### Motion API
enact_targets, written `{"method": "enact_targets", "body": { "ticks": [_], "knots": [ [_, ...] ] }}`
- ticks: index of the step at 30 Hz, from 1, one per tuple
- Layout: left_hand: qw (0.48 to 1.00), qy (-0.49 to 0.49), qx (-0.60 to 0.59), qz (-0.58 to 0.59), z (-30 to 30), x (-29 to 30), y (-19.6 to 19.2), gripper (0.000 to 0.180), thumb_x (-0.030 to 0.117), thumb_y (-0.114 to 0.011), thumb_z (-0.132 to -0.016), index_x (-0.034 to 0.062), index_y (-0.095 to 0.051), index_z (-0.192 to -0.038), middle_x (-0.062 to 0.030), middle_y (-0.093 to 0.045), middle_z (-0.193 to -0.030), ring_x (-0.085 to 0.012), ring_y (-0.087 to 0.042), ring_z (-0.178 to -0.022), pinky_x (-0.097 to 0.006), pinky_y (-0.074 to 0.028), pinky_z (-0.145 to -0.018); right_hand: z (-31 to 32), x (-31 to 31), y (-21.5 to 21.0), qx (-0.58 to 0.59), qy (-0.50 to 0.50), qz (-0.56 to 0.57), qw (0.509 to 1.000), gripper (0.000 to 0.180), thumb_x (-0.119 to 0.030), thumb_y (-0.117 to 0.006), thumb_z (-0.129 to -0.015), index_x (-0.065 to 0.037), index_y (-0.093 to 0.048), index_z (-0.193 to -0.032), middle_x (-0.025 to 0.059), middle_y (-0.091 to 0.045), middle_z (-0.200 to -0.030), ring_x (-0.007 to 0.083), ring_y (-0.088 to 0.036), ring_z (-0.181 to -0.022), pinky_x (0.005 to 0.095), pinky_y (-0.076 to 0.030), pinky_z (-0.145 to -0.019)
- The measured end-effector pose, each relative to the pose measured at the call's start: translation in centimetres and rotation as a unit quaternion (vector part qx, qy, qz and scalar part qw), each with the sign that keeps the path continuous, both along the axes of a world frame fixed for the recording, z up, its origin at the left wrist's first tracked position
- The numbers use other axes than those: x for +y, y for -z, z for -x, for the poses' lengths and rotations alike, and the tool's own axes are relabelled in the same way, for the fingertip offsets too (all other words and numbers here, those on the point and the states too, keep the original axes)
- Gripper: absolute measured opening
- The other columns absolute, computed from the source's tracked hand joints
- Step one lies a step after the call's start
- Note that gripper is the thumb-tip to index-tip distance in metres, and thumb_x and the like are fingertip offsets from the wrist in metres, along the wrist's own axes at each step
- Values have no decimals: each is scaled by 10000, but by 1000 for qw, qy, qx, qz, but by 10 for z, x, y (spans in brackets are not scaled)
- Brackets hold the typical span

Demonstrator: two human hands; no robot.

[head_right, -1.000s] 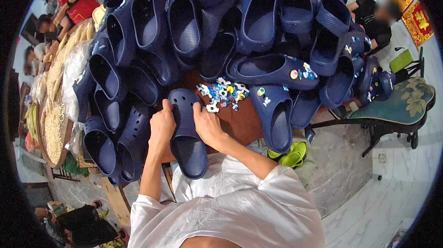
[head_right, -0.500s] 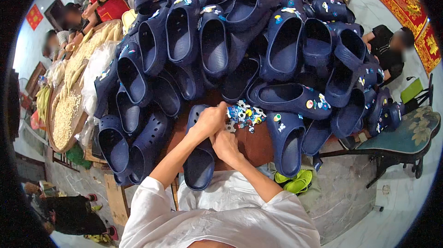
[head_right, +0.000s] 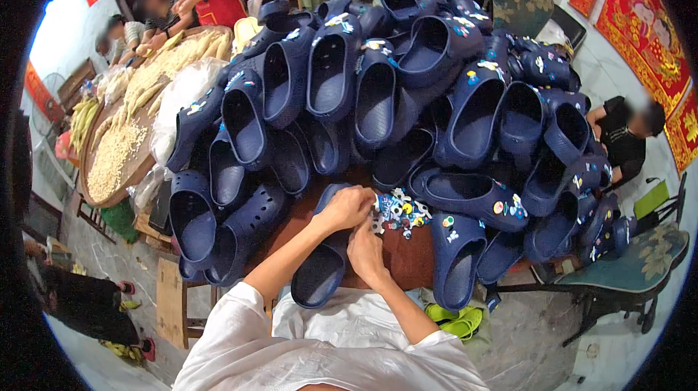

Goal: Decorating clogs by inserting small plastic charms into the holes.

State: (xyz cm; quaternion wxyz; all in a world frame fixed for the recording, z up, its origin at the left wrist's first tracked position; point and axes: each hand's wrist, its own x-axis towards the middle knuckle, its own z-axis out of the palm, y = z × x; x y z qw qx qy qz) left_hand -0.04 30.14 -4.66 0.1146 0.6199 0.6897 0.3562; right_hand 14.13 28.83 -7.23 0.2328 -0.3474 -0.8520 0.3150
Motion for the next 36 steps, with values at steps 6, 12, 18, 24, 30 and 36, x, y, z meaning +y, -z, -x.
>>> {"method": "enact_targets", "body": {
  "ticks": [6,12,18,24,30,36],
  "knots": [
    [992,119,8,43,-4,-25,4,238,52,-619,-783,22,-681,-1011,-192,-669,-996,-402,-596,-973,-477,-471,-856,-8,6,10,27,4,50,998,325,-41,-493,-950,-6,-322,-1224,357,-627,-921,564,-593,-905,631,-447,-750],
    [988,129,47,73,-2,-37,-1,335,96,-638,-763,89,-677,-1096,-133,-671,-1039,-353,-559,-994,-462,-441,-873,-7,11,22,54,20,78,995,321,-55,-500,-935,1,-358,-1218,351,-633,-990,554,-597,-948,613,-456,-797],
    [978,179,30,98,9,-42,-1,461,131,-661,-743,138,-659,-1204,-48,-681,-969,-310,-543,-1029,-449,-413,-925,-17,27,35,73,58,273,958,255,-48,-368,-995,-21,-413,-1244,300,-642,-1065,505,-639,-955,569,-505,-785],
    [985,142,-90,26,14,-44,-5,302,96,-641,-849,68,-672,-1148,-122,-697,-1053,-345,-619,-1020,-449,-467,-922,-24,57,31,12,68,-65,995,108,-57,-411,-1008,-15,-456,-1097,301,-623,-871,506,-612,-812,571,-448,-697],
    [988,-38,-140,-57,16,-115,-48,337,178,-700,-872,21,-650,-1166,-159,-665,-1094,-340,-622,-1057,-413,-484,-954,-35,57,14,69,81,-98,989,247,-107,-436,-1029,-3,-499,-1244,269,-571,-1137,467,-590,-1012,523,-470,-856],
    [976,-179,-117,-35,-22,-177,-14,710,262,-765,-824,24,-440,-1408,-217,-532,-1266,-402,-530,-1197,-442,-454,-1006,-49,5,25,154,8,45,987,285,-109,-505,-995,48,-498,-1233,181,-492,-1093,248,-537,-818,376,-471,-758]
  ]
}}
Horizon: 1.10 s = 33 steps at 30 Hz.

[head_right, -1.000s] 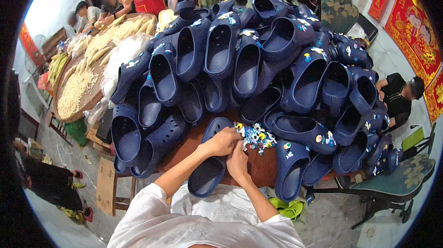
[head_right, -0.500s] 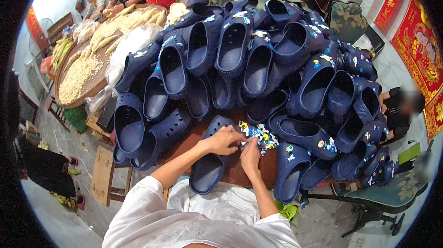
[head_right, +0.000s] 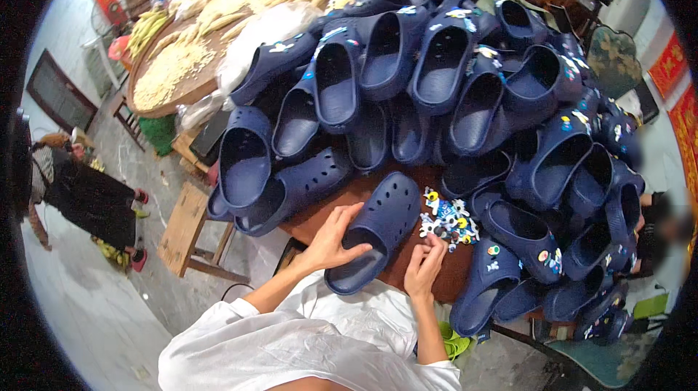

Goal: Decorating clogs by inserting small plastic charms into the holes.

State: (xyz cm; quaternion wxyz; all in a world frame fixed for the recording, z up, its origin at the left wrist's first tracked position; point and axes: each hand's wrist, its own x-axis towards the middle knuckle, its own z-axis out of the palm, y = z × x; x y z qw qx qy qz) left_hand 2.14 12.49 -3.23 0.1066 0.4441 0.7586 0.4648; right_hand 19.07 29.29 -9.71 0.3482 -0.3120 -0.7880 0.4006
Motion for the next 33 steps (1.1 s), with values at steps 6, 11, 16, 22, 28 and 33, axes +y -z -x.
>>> {"method": "enact_targets", "body": {
  "ticks": [6,11,16,22,28,33],
  "knots": [
    [994,-34,-12,106,-7,-5,11,615,39,-576,-874,81,-415,-1467,-207,-581,-1159,-398,-591,-1077,-462,-488,-950,-1,-38,-3,26,-117,-1,993,431,-257,-493,-1009,43,-463,-1317,184,-453,-1218,232,-534,-877,345,-484,-763],
    [993,-14,115,24,-3,-11,-32,625,-29,-584,-787,89,-530,-1399,-156,-612,-1145,-363,-620,-1044,-443,-537,-860,-3,-45,7,109,-100,-8,989,477,-317,-482,-1022,34,-441,-1343,171,-401,-1291,224,-554,-942,343,-505,-781],
    [992,-55,99,-51,18,-34,-99,662,-118,-512,-714,38,-564,-1355,-197,-632,-1236,-370,-619,-1132,-405,-504,-986,-5,-36,14,136,-112,-15,984,397,-222,-482,-1012,24,-455,-1322,167,-400,-1285,216,-579,-910,345,-504,-772],
    [948,-204,197,-145,95,-58,-153,415,-48,-521,-915,40,-568,-1318,-227,-640,-1218,-372,-629,-1143,-387,-480,-982,-8,-31,10,58,-56,-12,997,236,-91,-515,-992,16,-562,-1197,178,-472,-1198,251,-583,-940,372,-492,-831],
    [906,-365,210,-41,241,-61,-161,340,217,-510,-978,38,-574,-1260,-304,-654,-1102,-484,-609,-1062,-499,-475,-901,-6,-32,6,-1,-108,-93,990,130,-2,-587,-905,-22,-644,-1020,172,-563,-1049,337,-580,-1014,434,-490,-868],
    [894,-368,256,13,351,-33,-116,355,244,-527,-949,5,-585,-1204,-299,-665,-1074,-485,-614,-1041,-532,-473,-903,-3,-34,9,-14,-91,-104,990,143,-13,-617,-886,-53,-657,-1017,155,-577,-1020,342,-625,-911,427,-528,-755]
  ]
}}
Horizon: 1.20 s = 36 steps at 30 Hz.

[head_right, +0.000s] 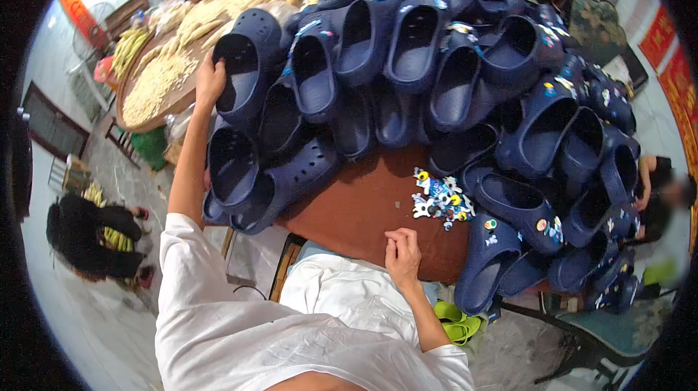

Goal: Decorating clogs by inserting small plastic charms into the holes.

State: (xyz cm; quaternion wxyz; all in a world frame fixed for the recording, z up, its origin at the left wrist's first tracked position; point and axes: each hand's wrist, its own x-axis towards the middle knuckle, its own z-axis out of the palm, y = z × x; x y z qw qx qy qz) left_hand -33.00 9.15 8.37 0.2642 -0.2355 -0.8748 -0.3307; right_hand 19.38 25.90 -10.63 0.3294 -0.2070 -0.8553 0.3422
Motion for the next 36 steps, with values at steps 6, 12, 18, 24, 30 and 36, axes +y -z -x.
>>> {"method": "enact_targets", "body": {
  "ticks": [6,12,18,24,30,36],
  "knots": [
    [999,28,1,29,28,26,31,353,246,-552,-937,1,-600,-1186,-297,-675,-1058,-485,-636,-1005,-514,-493,-887,0,-1,4,-10,-3,-11,1000,146,-13,-629,-878,-63,-656,-1013,133,-573,-1002,326,-629,-863,415,-526,-725],
    [993,103,-40,28,36,20,34,456,325,-616,-940,-16,-575,-1240,-282,-688,-1039,-440,-657,-1003,-468,-502,-895,1,1,4,-4,5,-38,999,154,-6,-634,-867,-63,-654,-1008,130,-573,-991,324,-627,-839,418,-526,-712],
    [987,20,103,123,-27,5,10,548,245,-679,-907,-2,-504,-1364,-282,-576,-1237,-457,-576,-1119,-501,-470,-952,1,2,3,-23,-18,-20,999,135,-54,-630,-885,-66,-655,-1017,120,-573,-1015,326,-632,-879,423,-527,-752],
    [963,264,54,20,-160,75,-61,406,49,-679,-858,47,-609,-1258,-166,-618,-1170,-309,-621,-980,-384,-517,-877,1,18,-8,-6,-9,29,1000,107,-53,-613,-911,-69,-645,-1011,116,-577,-1004,330,-631,-884,427,-527,-759],
    [883,462,64,50,-244,170,-76,366,63,-717,-840,63,-648,-1199,-152,-642,-1111,-322,-644,-982,-383,-528,-856,10,19,-3,19,-8,33,999,108,-37,-597,-912,-52,-639,-1010,127,-582,-992,334,-628,-887,427,-525,-765],
    [841,504,162,111,-284,321,-51,561,138,-744,-780,3,-549,-1289,-174,-600,-1186,-378,-575,-1082,-447,-477,-923,8,21,1,22,3,19,1000,130,-20,-594,-893,-39,-635,-1014,138,-580,-974,345,-622,-885,431,-524,-764]
  ]
}}
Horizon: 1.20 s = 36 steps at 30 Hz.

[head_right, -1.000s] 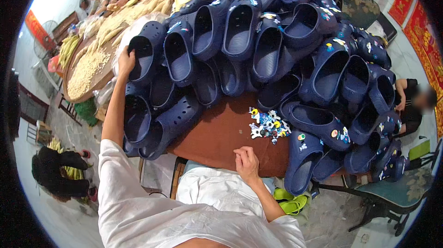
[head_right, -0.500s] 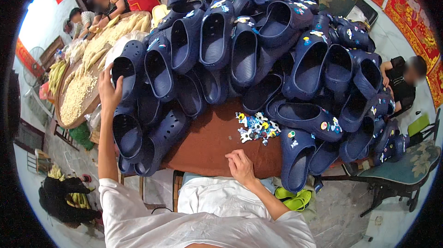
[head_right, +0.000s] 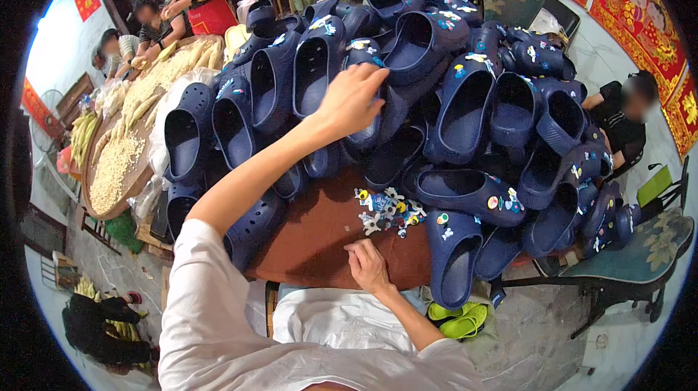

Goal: Decorating clogs by inserting small plastic charms into the holes.

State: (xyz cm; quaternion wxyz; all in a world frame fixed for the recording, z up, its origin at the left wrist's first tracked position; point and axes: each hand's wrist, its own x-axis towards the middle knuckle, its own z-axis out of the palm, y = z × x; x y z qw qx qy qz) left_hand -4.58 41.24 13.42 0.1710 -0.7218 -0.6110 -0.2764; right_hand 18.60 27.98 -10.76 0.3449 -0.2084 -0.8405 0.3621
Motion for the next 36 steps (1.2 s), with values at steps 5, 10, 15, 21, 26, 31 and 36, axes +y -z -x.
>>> {"method": "enact_targets", "body": {
  "ticks": [5,10,15,21,26,31,36],
  "knots": [
    [992,-106,63,22,-4,79,34,594,189,-791,-742,-11,-558,-1251,-145,-615,-1139,-332,-578,-1086,-442,-468,-881,4,-2,1,0,6,-5,1000,155,23,-610,-849,-39,-647,-987,128,-607,-942,332,-633,-861,421,-527,-741],
    [978,-165,121,31,-9,106,50,457,207,-808,-731,48,-604,-1108,-101,-633,-1078,-287,-569,-1068,-411,-449,-846,3,0,4,6,2,-43,999,211,34,-626,-827,-37,-624,-1025,138,-613,-942,343,-630,-856,426,-537,-735],
    [981,-174,85,-21,-9,110,51,335,198,-807,-728,94,-623,-988,-73,-652,-997,-284,-558,-1042,-411,-435,-837,1,0,6,-2,-1,-53,999,221,31,-630,-822,-28,-614,-1035,140,-613,-943,346,-627,-866,429,-537,-750],
    [994,-90,32,-55,-18,89,34,354,128,-804,-717,99,-627,-1021,-68,-631,-1002,-317,-578,-967,-428,-500,-804,1,0,9,-16,-14,-49,999,201,-14,-612,-858,-34,-628,-1057,146,-598,-965,349,-619,-898,434,-538,-784],
    [995,-20,-10,-95,-36,32,17,399,119,-813,-685,118,-654,-1050,-56,-617,-949,-300,-574,-901,-409,-498,-781,2,2,4,-11,0,-25,1000,171,3,-605,-852,-30,-641,-1015,144,-603,-941,344,-622,-886,431,-531,-772],
    [995,6,-18,-102,-66,-83,0,346,170,-819,-656,134,-651,-956,-36,-563,-847,-264,-532,-805,-390,-424,-708,4,3,-5,47,42,16,998,106,0,-590,-905,-30,-648,-989,148,-612,-930,325,-629,-875,397,-520,-762],
    [999,19,23,11,-85,-206,-7,296,247,-800,-671,157,-645,-907,-7,-481,-758,-200,-492,-695,-357,-373,-644,-7,19,-8,92,105,106,985,148,-82,-523,-1002,-15,-596,-1112,88,-617,-913,195,-620,-836,320,-503,-721]
  ]
}}
